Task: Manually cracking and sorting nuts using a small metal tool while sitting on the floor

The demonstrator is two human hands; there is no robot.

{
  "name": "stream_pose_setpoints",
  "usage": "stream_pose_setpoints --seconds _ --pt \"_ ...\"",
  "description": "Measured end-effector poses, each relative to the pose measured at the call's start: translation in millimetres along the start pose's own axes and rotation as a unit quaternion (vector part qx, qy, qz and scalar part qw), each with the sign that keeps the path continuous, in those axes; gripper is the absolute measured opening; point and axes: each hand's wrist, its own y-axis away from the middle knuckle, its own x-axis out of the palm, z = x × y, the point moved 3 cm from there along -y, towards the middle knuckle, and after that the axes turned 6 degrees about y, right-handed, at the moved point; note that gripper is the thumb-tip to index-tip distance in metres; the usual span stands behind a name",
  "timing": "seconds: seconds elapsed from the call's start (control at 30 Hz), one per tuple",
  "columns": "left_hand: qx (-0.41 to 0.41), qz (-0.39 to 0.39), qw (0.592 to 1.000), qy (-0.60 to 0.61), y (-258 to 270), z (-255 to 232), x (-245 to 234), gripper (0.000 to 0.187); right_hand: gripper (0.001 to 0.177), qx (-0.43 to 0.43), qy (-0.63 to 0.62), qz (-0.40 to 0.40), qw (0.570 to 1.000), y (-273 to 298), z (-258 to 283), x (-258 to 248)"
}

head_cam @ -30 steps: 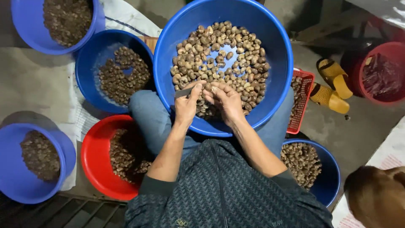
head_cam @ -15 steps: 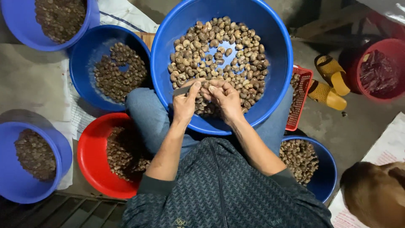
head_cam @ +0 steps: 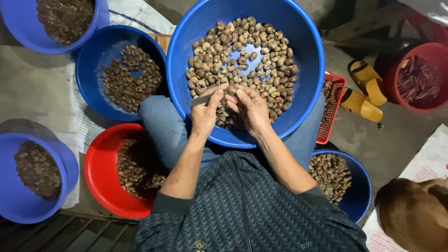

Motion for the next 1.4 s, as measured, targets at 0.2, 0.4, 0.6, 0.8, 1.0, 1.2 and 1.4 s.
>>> stream_pose_setpoints --seconds 0.2,0.4,0.6,0.8,1.0,1.2,1.4 --pt "0.010 0.009 1.000 0.005 -1.2 -0.9 -0.1 0.020 0.027 0.001 -0.008 0.001 1.000 -1.8 -1.4 -1.1" --pt "0.017 0.015 1.000 0.002 -0.9 5.6 -2.0 0.019 0.032 -0.006 0.032 0.009 0.999 0.4 2.4 1.0" --pt "0.041 0.030 0.999 -0.017 -2.8 8.2 0.1 0.015 0.032 -0.012 0.040 -0.006 0.999 -1.8 -0.9 -2.9" --pt "0.012 0.009 1.000 0.003 -1.0 5.0 -3.2 0.018 0.032 -0.023 0.054 0.003 0.998 -1.3 -0.1 -0.4" --pt "0.000 0.015 0.999 0.028 -0.8 10.7 -2.1 0.018 0.032 -0.036 0.052 0.005 0.998 -0.6 -0.7 -1.1" --pt "-0.043 -0.033 0.997 0.060 0.1 0.4 0.3 0.023 0.033 -0.039 0.066 0.016 0.997 1.5 1.2 3.0" --pt "-0.006 -0.005 0.999 -0.041 0.2 -4.7 -0.7 0.018 0.033 -0.018 0.061 0.021 0.998 3.8 -3.5 4.3"
